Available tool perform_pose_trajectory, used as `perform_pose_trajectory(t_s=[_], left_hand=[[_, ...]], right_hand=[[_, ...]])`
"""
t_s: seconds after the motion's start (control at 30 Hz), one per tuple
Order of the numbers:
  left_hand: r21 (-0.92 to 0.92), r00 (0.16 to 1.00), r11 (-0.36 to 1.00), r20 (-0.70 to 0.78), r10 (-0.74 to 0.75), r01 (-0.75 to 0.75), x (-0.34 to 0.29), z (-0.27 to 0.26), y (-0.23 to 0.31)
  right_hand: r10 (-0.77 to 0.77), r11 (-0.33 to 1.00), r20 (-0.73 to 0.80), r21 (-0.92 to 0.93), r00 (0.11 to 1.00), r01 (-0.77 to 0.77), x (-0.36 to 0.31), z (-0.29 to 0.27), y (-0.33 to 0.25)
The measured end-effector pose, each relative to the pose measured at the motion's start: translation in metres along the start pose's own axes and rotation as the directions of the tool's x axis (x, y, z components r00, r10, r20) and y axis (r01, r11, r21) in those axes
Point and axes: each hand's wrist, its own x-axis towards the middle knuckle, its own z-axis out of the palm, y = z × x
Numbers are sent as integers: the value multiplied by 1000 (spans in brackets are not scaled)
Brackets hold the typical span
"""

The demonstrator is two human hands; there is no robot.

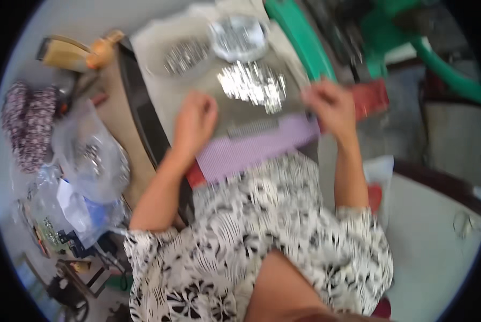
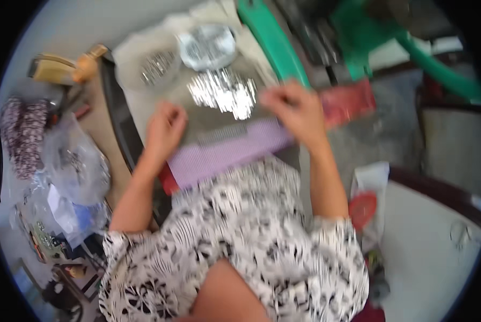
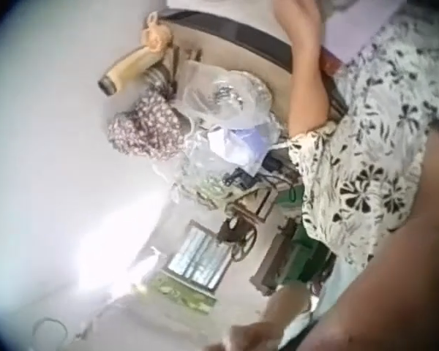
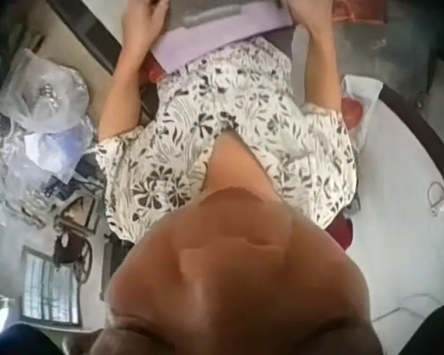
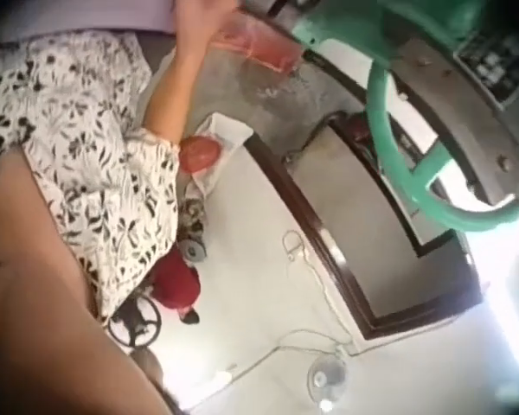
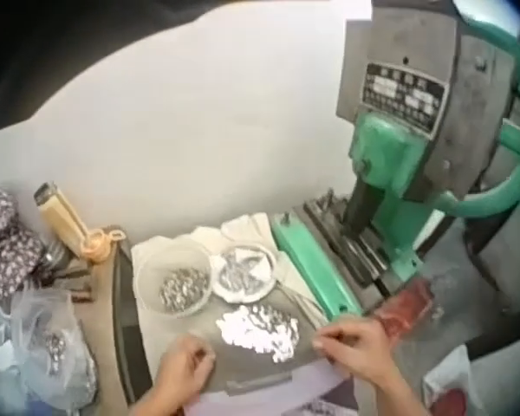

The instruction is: Manually assembling small metal components onto a strip and using a press machine.

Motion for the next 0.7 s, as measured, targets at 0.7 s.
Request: perform_pose_trajectory(t_s=[0.7], left_hand=[[-134,987,990,156,-29,51,-33,-43,2]], right_hand=[[-325,921,454,-47,830,386,37,81,-26]])
